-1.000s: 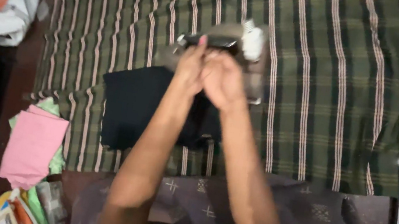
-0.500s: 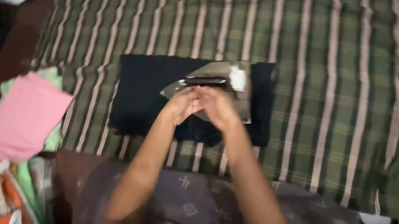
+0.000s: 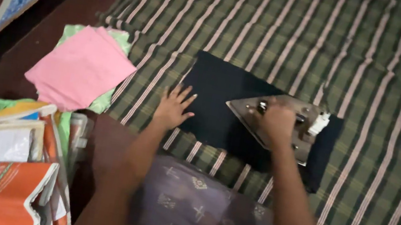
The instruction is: Ironing and folding a black garment on a mat on the floor.
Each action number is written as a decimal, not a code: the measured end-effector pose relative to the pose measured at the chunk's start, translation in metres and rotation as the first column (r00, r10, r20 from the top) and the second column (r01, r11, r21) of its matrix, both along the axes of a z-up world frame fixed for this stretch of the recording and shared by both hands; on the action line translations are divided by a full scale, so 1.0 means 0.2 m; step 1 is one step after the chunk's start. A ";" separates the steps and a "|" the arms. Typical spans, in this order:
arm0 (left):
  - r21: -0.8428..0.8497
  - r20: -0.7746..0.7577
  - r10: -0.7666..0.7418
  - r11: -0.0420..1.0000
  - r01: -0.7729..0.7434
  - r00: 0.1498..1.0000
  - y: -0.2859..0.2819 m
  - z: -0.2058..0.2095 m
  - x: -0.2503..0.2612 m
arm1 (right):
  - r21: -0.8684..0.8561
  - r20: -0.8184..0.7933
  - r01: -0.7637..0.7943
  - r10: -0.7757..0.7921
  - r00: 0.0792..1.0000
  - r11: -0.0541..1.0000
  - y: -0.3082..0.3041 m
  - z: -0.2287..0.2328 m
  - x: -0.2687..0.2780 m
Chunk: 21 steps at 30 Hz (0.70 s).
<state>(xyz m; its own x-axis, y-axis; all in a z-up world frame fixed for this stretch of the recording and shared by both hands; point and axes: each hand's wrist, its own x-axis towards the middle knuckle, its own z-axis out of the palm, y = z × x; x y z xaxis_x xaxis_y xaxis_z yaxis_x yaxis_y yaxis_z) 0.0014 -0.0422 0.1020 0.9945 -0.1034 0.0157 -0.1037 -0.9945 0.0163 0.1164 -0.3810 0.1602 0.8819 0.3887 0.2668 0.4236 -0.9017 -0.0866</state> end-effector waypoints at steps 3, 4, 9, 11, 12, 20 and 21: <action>0.038 -0.005 -0.068 0.997 0.068 0.998 0.03 0.02 0.02 | -0.069 -0.291 -0.080 0.057 0.955 0.994 -0.01 0.00 0.03; 0.033 0.006 -0.060 0.998 0.060 0.998 0.05 0.04 0.02 | -0.076 -0.281 -0.087 0.062 0.958 0.993 0.00 -0.02 0.04; -0.156 0.054 -0.095 0.982 0.103 0.994 0.09 0.05 -0.01 | -0.239 -0.233 -0.228 0.173 0.957 0.944 0.06 -0.12 0.07; -0.172 0.048 -0.067 0.982 0.075 0.997 0.08 0.04 -0.02 | -0.174 -0.139 -0.202 0.179 0.974 0.964 0.14 -0.08 0.09; -0.181 0.051 -0.043 0.982 0.052 0.998 0.08 0.05 -0.02 | -0.102 -0.033 -0.176 0.173 0.984 0.979 0.19 -0.06 0.09; -0.212 0.069 -0.012 0.977 0.026 0.998 0.09 -0.01 -0.01 | -0.063 0.104 -0.126 0.132 0.986 0.990 0.39 -0.12 0.38; -0.220 0.050 -0.021 0.975 0.032 0.999 0.11 0.00 -0.01 | -0.044 0.191 -0.157 0.163 0.968 0.987 0.42 -0.12 0.42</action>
<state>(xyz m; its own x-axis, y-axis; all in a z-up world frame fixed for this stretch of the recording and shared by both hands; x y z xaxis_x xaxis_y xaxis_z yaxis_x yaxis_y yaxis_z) -0.0009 -0.0194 0.1030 0.9891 -0.1186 0.0875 -0.1359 -0.9638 0.2295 0.2009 -0.2963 0.1358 0.7401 0.5304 0.4134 0.5689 -0.8216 0.0355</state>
